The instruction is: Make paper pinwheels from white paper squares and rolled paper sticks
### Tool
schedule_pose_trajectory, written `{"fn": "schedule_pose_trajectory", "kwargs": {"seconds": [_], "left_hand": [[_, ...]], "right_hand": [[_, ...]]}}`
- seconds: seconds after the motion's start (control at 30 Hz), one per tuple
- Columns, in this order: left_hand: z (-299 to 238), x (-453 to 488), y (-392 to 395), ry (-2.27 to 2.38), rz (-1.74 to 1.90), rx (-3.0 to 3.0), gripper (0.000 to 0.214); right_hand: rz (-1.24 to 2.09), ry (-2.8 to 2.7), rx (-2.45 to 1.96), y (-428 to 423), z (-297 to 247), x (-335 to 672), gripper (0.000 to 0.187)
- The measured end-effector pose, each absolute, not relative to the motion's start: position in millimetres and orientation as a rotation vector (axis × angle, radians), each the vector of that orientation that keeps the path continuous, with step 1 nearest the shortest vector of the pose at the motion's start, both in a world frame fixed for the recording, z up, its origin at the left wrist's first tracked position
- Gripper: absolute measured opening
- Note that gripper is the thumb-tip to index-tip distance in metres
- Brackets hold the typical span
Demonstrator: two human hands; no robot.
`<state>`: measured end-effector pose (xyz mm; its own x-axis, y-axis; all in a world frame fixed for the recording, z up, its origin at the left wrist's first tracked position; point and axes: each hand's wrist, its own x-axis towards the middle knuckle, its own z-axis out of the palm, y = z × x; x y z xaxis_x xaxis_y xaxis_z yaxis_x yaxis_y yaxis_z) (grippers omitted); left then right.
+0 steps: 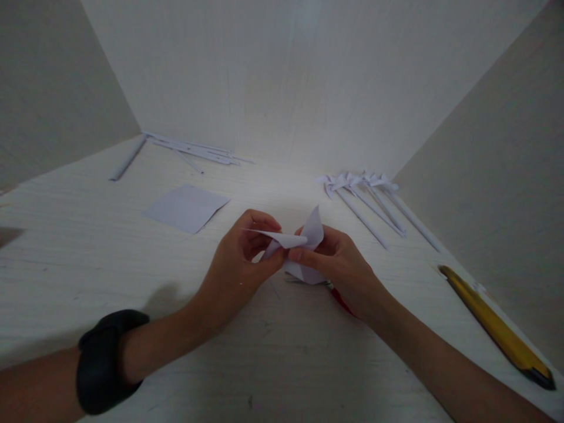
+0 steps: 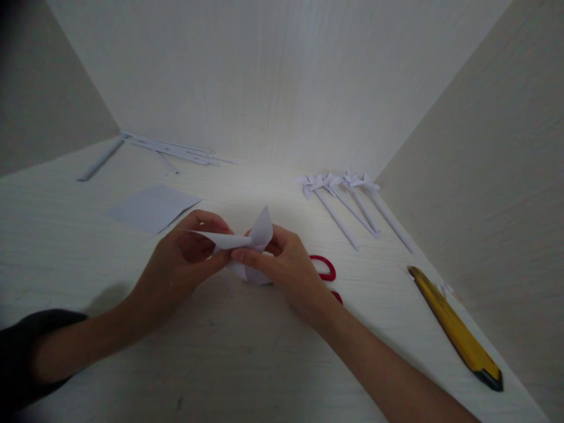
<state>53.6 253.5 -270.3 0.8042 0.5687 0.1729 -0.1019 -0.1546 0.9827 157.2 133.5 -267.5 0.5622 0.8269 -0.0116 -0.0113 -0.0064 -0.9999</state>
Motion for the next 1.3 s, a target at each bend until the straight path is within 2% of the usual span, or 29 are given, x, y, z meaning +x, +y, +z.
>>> {"fn": "schedule_pose_trajectory", "kwargs": {"seconds": [0.13,0.33,0.47,0.63,1.03,1.3], "left_hand": [[-271,55,254,0.378,0.606,1.605,0.023],[-278,59,256,0.353,0.627,1.471,0.027],[-282,61,258,0.365,0.613,1.349,0.029],[-283,62,257,0.359,0.562,1.306,0.028],[-282,57,256,0.267,0.433,1.355,0.022],[-281,58,257,0.217,0.385,1.317,0.014]], "right_hand": [[0.798,-0.77,-1.432,134,-264,158,0.023],[0.86,-0.76,-1.374,134,-266,164,0.034],[0.882,-0.658,-1.307,135,-273,174,0.051],[0.933,-0.682,-1.28,135,-278,178,0.028],[0.99,-0.84,-1.307,131,-277,186,0.021],[0.855,-0.974,-1.338,133,-275,188,0.016]]}}
